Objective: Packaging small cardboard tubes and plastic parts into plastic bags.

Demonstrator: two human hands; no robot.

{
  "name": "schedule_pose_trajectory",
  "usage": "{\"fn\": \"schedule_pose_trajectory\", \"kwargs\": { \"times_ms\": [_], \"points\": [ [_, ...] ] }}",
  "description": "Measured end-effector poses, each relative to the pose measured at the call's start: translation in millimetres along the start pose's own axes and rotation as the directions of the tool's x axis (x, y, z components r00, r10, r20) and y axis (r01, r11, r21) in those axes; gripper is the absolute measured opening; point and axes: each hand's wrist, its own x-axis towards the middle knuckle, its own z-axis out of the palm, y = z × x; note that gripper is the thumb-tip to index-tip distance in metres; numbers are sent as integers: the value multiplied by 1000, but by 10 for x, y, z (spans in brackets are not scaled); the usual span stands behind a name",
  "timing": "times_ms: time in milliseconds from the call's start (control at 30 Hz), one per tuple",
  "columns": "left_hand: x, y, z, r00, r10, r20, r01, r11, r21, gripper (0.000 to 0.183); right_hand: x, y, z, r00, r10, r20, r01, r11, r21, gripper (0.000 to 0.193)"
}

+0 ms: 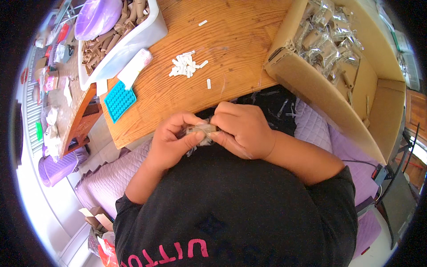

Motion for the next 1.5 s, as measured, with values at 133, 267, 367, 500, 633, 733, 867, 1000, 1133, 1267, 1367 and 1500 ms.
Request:
{"fn": "schedule_pose_trajectory", "kwargs": {
  "times_ms": [133,267,367,500,633,733,867,1000,1133,1267,1367,1500],
  "points": [
    [34,-12,-21,996,75,-53,-77,996,-35,27,58,5,-65,993,38,-111,-43,998,-46,24],
    [57,15,-6,989,32,-144,-51,990,-135,35,6,-36,-166,877,477,-54,-449,854,262,26],
    [88,44,17,988,4,-155,-29,987,-158,37,8,26,-142,933,354,-68,-334,920,206,17],
    [116,-8,-30,989,-46,-143,17,979,-201,34,70,-9,-141,955,242,-169,-212,961,178,13],
    [137,-3,-51,986,-94,-134,55,961,-270,31,114,-52,-98,970,125,-207,-123,992,19,16],
    [161,-4,-13,988,-23,-152,-17,967,-255,32,113,-49,-28,968,154,-200,-149,988,44,12],
    [191,-32,5,974,-50,-221,-17,956,-292,35,135,-73,-20,934,321,-156,-297,941,160,11],
    [235,-42,-10,967,-96,-236,14,945,-326,40,100,36,-2,952,255,-172,-232,962,142,15],
    [274,-70,-1,956,-99,-275,-43,882,-469,42,148,29,24,914,116,-389,-133,991,-17,20],
    [297,-72,27,954,-46,-295,-117,852,-511,40,100,-4,97,770,595,-233,-381,720,580,17],
    [295,-87,57,958,-60,-282,-105,839,-534,37,148,56,175,795,601,-87,-285,495,821,14],
    [269,-100,55,943,-98,-317,-80,861,-503,31,158,105,149,814,578,-57,-344,560,754,12]
  ]
}}
